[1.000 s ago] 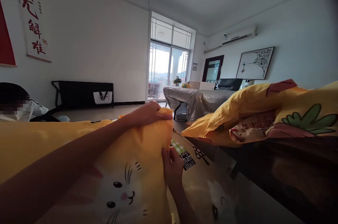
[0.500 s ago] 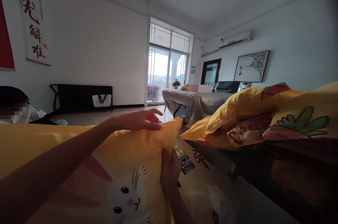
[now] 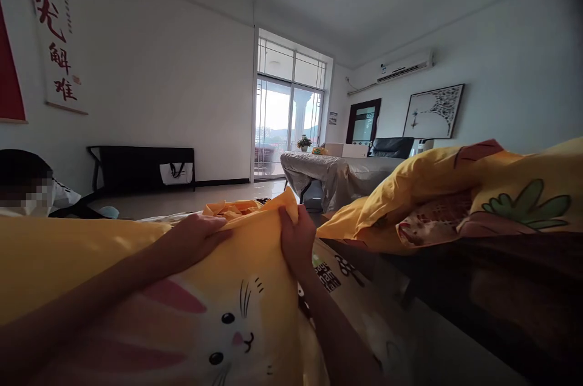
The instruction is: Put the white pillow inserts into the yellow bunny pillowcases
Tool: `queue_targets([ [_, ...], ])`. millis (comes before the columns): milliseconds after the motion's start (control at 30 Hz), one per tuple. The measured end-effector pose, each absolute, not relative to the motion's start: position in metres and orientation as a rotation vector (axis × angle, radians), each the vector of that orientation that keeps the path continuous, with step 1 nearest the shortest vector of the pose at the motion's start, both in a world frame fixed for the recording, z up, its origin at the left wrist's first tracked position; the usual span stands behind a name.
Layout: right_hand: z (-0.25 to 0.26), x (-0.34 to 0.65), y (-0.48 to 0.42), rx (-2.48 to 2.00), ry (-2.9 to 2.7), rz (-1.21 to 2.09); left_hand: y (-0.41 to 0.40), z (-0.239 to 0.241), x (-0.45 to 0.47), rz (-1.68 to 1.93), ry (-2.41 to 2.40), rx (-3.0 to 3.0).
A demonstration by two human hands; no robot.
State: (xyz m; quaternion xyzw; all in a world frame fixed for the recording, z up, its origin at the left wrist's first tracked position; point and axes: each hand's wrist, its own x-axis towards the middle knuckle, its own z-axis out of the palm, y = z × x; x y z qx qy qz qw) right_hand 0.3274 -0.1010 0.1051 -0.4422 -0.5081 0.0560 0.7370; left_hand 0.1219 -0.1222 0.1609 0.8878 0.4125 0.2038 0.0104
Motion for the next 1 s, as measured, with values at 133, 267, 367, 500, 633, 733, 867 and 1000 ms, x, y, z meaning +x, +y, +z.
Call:
queue_targets([
  [133, 0.103, 0.33, -0.096, -0.912, -1.07, 0.114, -0.128, 0.17, 0.116, 0.674, 1.448, 2.629],
  [267, 0.119, 0.32, -0.107, -0.729, -1.141, 0.28, -0.135, 0.197, 0.132, 0.46, 1.49, 2.605],
  [367, 0.137, 0.315, -0.114, -0.618, -1.192, 0.299, -0.131, 0.209, 0.157, 0.45, 1.29, 2.755],
  [500, 0.138, 0.332, -0.111, -0.659, -1.095, 0.334, -0.118, 0.204, 0.179, 0.677, 1.2, 2.748],
  [633, 0.098, 0.348, -0.12, -0.764, -1.122, 0.609, -0.111, 0.197, 0.184, 0.821, 1.271, 2.649],
  [733, 0.064, 0.338, -0.13, -0.86, -1.273, 0.717, -0.108, 0.194, 0.193, 0.843, 1.244, 2.775],
  [867, 0.046, 0.324, -0.122, -0.971, -1.151, 0.321, -0.1, 0.186, 0.2, 0.904, 1.27, 2.764],
  [1000, 0.047, 0.338, -0.105, -0.959, -1.114, 0.341, -0.09, 0.182, 0.19, 0.938, 1.261, 2.674],
])
